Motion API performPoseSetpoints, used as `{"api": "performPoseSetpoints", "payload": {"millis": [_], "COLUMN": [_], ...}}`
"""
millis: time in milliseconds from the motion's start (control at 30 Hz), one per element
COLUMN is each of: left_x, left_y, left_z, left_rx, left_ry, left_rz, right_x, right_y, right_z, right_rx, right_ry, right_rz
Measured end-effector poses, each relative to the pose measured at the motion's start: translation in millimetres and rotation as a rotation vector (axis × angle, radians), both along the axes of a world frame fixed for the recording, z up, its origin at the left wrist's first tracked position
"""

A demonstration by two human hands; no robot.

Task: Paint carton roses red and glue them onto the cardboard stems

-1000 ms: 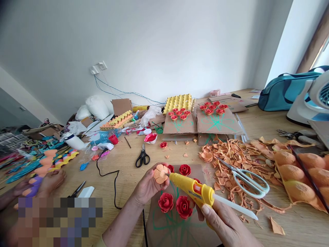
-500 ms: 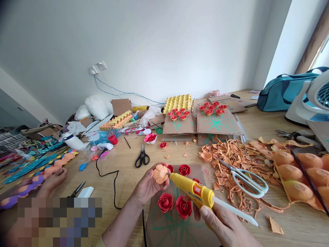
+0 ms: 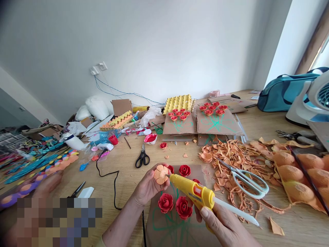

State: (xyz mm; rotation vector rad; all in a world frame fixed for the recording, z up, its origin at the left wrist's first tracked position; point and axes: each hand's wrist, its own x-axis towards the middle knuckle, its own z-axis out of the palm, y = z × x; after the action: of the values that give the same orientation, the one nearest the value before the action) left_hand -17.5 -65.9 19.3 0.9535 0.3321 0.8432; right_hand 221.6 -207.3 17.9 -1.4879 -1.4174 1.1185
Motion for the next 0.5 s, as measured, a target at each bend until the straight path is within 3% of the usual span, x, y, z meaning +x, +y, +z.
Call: {"api": "performPoseSetpoints", "payload": {"millis": [200, 400, 500], "left_x": [-0.1, 0.3, 0.2], "left_y": [2.0, 0.7, -0.3], "left_z": [-2.7, -0.3, 0.4], "left_rx": [-0.018, -0.016, -0.01], "left_ry": [-0.018, -0.021, -0.02], "left_rz": [-0.004, -0.01, -0.006], "right_x": [9.7, -2.0, -2.1], "right_y": [4.4, -1.7, -2.3], "right_z": [-7.9, -0.8, -1.0], "right_rx": [-0.022, -0.007, -0.003], "right_ry": [-0.011, 0.026, 0.037], "right_rz": [0.096, -0.052, -0.05]}}
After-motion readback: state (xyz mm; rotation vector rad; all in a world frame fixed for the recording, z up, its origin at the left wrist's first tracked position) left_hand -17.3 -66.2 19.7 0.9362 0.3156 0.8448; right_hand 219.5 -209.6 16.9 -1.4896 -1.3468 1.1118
